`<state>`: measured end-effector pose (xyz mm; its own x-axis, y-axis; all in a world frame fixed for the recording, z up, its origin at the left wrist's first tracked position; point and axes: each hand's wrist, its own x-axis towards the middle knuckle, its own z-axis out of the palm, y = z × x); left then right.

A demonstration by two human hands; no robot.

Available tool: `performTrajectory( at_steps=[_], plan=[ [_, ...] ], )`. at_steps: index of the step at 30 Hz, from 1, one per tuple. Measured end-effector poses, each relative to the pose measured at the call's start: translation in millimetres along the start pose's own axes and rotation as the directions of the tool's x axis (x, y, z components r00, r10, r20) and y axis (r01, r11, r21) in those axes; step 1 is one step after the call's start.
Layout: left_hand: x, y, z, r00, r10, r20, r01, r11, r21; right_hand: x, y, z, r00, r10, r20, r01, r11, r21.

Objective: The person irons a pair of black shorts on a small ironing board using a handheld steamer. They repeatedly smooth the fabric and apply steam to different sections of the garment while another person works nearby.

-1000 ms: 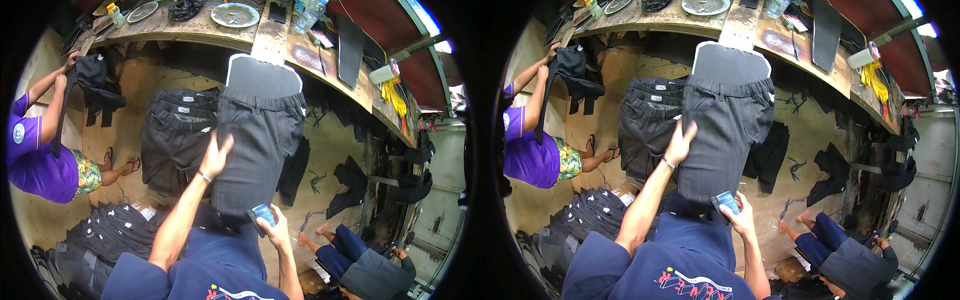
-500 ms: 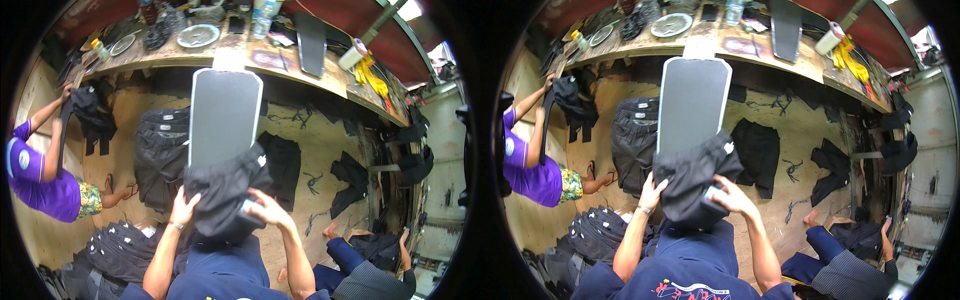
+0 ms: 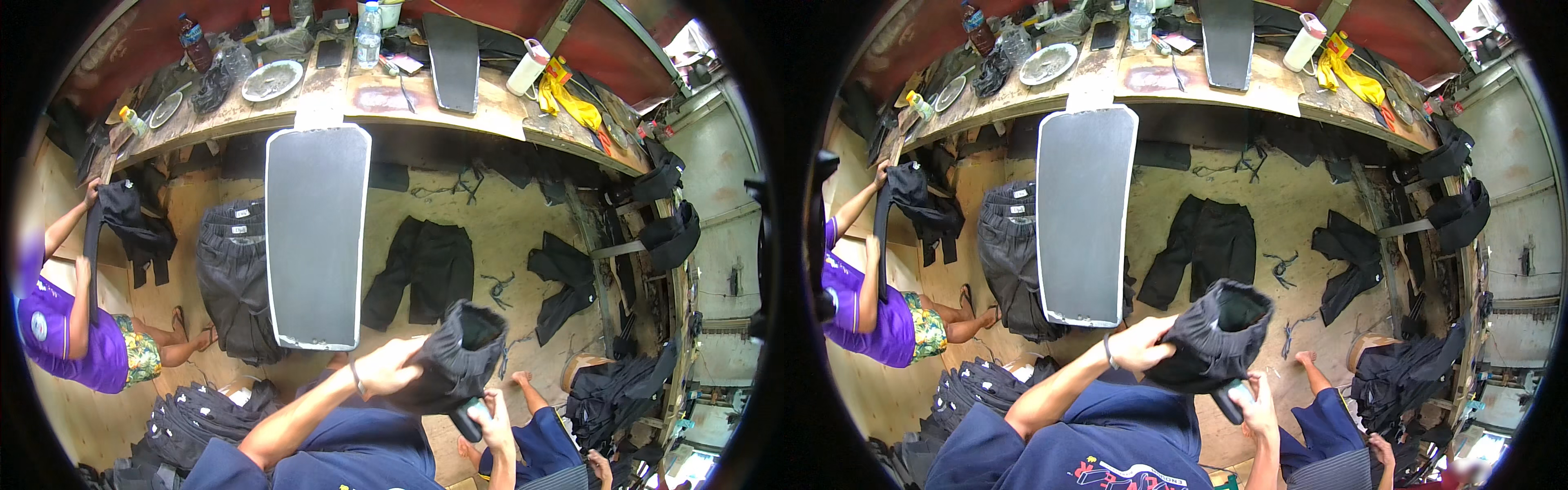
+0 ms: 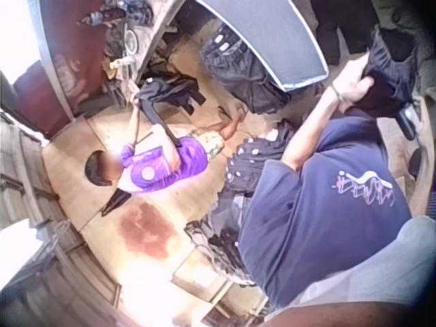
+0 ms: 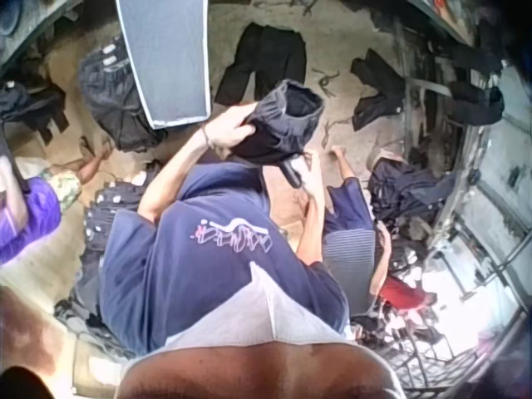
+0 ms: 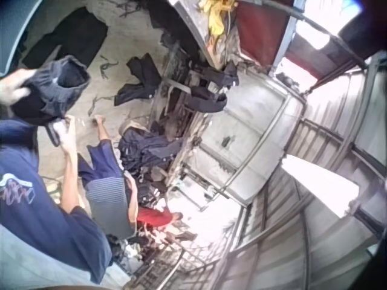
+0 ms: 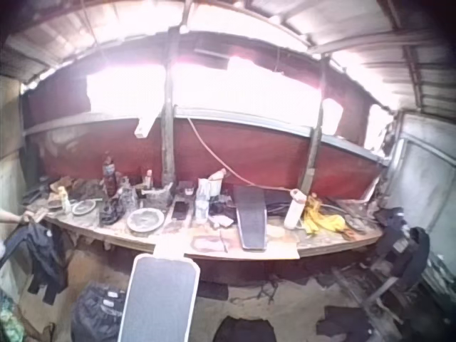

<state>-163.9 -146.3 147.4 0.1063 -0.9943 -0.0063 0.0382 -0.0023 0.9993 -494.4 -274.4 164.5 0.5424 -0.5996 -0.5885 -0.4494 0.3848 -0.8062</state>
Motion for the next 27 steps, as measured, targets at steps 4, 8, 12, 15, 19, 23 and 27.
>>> performTrajectory(
  at_steps=[4, 8, 12, 15, 19, 23, 27],
  plan=[
    [88, -29, -31, 0.969, -0.093, -0.229, 0.140, 0.971, 0.196, 96, -13, -3, 0.980, -0.137, -0.144, 0.120, 0.985, -0.125],
    [150, -94, -49, 0.744, -0.034, -0.667, 0.476, 0.728, 0.494, 247, 11, 5, 0.913, -0.386, -0.136, 0.219, 0.742, -0.633],
    [99, -151, -6, 0.896, -0.024, -0.444, 0.254, 0.847, 0.467, 296, 73, 36, 0.982, 0.162, 0.099, -0.009, 0.559, -0.829],
    [3, -187, 36, 0.967, -0.256, 0.001, 0.241, 0.913, 0.329, 257, 123, 66, 0.901, 0.426, 0.077, -0.184, 0.538, -0.822],
    [-136, -225, 20, 0.629, -0.750, 0.203, 0.657, 0.653, 0.376, 197, 161, 82, 0.871, 0.465, -0.158, -0.387, 0.453, -0.803],
    [-231, -233, -76, 0.319, -0.748, -0.582, 0.947, 0.281, 0.158, 165, 169, 69, 0.875, 0.433, -0.217, -0.411, 0.427, -0.805],
    [-233, -222, -211, 0.419, -0.100, -0.903, 0.862, 0.358, 0.360, 152, 167, 60, 0.907, 0.392, -0.155, -0.363, 0.537, -0.762]
  ],
)
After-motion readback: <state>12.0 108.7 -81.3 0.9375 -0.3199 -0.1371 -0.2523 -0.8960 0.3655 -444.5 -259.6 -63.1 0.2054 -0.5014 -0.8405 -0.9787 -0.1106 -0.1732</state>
